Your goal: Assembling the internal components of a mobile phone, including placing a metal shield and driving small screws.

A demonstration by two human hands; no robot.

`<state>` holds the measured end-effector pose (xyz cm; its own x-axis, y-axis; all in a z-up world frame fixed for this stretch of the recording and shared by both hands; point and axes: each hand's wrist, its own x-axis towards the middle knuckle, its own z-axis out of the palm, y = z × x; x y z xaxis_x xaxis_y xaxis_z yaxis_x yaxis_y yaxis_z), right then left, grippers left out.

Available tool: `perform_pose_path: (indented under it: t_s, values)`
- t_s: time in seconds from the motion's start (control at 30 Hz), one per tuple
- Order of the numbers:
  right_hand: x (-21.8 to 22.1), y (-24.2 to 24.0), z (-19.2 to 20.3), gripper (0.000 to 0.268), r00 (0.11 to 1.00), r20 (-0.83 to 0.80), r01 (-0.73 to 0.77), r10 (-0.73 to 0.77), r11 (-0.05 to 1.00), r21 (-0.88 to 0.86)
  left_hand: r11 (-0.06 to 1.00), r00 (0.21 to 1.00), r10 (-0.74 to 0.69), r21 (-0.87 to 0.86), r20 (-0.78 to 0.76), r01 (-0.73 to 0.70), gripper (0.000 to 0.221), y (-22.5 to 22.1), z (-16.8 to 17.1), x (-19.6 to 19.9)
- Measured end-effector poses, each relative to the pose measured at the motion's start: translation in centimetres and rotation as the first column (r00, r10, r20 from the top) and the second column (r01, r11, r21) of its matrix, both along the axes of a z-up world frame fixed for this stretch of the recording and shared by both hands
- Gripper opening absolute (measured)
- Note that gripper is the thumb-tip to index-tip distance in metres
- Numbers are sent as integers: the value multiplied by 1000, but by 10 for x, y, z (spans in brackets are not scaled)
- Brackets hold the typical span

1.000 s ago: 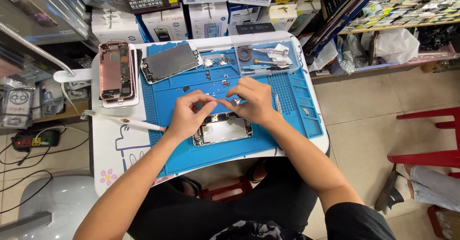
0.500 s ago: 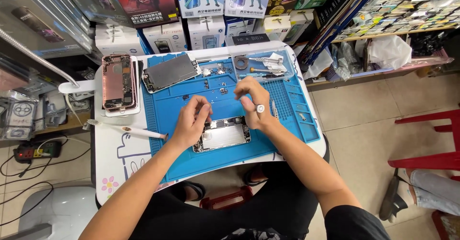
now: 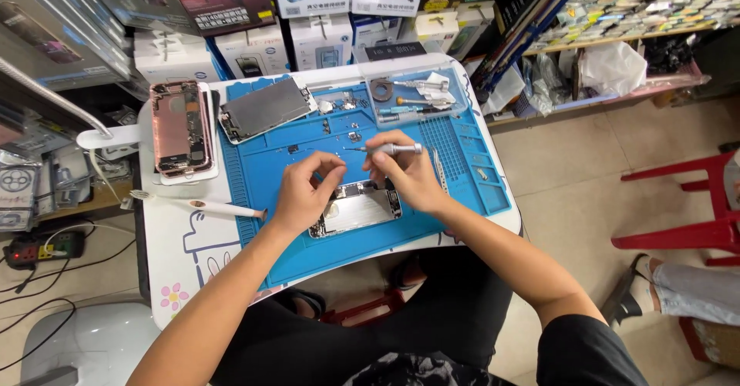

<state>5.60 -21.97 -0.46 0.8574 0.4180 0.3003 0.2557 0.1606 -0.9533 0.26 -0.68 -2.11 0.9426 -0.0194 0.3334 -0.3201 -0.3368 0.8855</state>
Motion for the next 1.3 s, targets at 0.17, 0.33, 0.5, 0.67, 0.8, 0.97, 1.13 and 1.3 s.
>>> perform_pose_path:
  t_s: [0.17,0.33,0.5,0.67,0.8,0.97,1.13,1.3]
  values:
    - [-42,-35,35,14,880,466,130,95,894,-428,1000,999,4,-25,41,-2,5,-3,0,0]
    - [-70,-52,16,39,812,566,355,140,650,-672,999,997,33,-12,63,-32,4,-1,-4,1]
    - [-70,-52,6,50,816,573,393,73,657,-644,997,997,39,-65,65,-35,7,3,-6,3]
    - [-62,-46,2,45,803,586,360,103,701,-616,998,992,55,-50,116,-49,6,1,-1,0]
    - [-59,-32,13,51,776,616,363,138,700,-615,999,985,34,-5,170,-34,3,5,3,2]
    - [-28,-78,16,68,115,974,815,-195,579,19,998,972,25,44,235,-36,2,1,0,5]
    - [-14,-161,6,81,-96,878,905,-469,326,273,982,960,-38,188,279,-15,10,7,-4,-1]
    - [17,-266,-45,120,-255,928,933,-271,181,310,985,967,-43,172,250,-1,6,7,-2,-1]
